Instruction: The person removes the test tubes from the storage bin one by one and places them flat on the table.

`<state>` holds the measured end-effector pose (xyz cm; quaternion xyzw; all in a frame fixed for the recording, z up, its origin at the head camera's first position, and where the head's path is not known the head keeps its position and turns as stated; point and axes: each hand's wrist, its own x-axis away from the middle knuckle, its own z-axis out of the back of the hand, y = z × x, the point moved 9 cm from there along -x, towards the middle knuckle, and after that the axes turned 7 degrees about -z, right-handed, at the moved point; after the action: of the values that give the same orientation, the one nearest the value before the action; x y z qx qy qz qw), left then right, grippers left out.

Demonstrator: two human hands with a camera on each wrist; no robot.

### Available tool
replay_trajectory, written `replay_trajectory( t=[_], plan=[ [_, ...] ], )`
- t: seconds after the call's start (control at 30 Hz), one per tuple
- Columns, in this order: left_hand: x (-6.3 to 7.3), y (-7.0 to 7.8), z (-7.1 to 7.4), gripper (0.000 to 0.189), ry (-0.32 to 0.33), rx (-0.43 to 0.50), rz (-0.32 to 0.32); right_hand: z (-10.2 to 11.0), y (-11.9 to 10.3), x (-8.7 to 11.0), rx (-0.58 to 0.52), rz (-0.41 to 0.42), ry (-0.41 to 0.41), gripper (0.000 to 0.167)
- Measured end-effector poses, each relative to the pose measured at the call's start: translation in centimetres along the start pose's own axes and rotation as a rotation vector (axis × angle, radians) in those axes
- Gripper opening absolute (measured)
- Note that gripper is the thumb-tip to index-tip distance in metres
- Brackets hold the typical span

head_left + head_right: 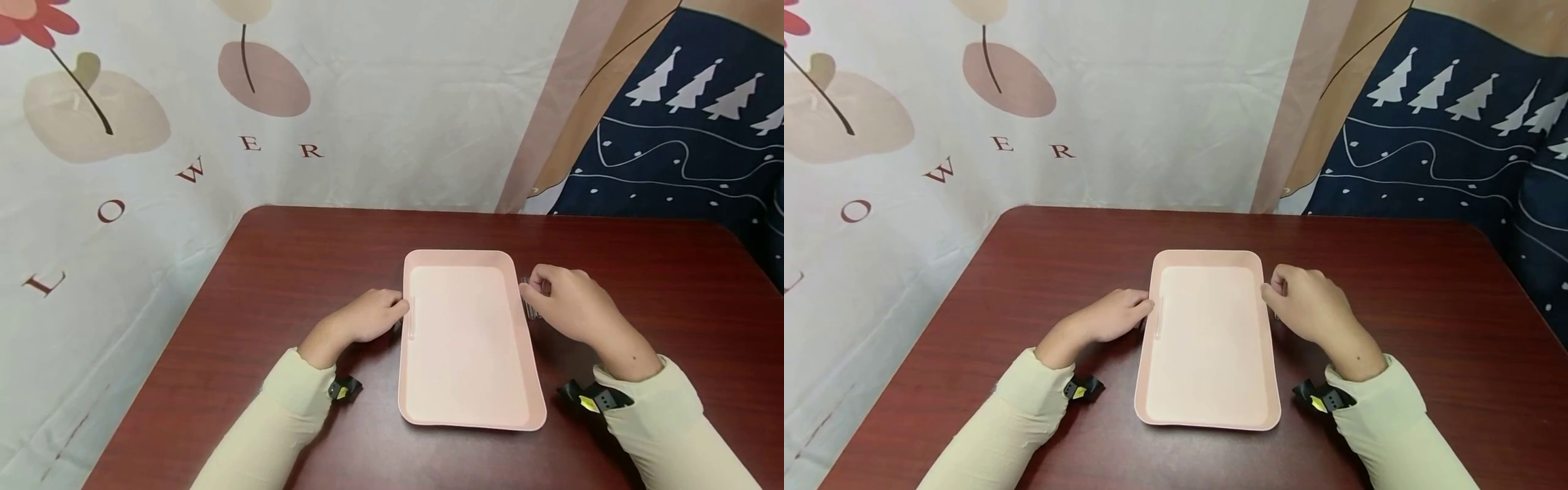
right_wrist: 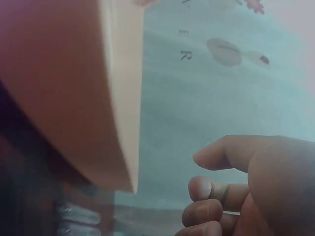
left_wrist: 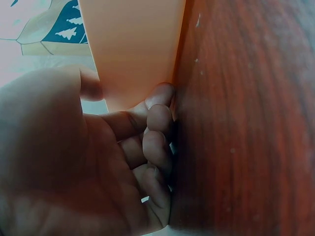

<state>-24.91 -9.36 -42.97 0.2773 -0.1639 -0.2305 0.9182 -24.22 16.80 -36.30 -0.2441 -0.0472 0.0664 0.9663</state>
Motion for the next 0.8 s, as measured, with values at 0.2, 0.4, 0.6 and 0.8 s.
replay_trajectory(
  t=[0.2, 0.4, 0.6, 0.8],
  plan=[
    [0.1, 0.0, 0.0, 0.034, 0.007, 0.002, -0.002, 0.3, -2.4, 0.2, -0.030, 0.046, 0.015, 0.018],
    [0.0, 0.2, 0.1, 0.034, 0.013, 0.001, -0.012, 0.0, -4.6, 0.1, -0.056, 0.090, -0.001, 0.016],
    [0.0, 0.1, 0.1, 0.033, 0.013, -0.008, -0.013, -0.8, -6.3, 0.0, -0.058, 0.105, -0.018, 0.015],
    [-0.1, 0.0, 0.1, 0.033, 0.018, -0.016, -0.014, -2.4, -8.0, -0.2, -0.062, 0.138, -0.024, 0.015]
  ],
)
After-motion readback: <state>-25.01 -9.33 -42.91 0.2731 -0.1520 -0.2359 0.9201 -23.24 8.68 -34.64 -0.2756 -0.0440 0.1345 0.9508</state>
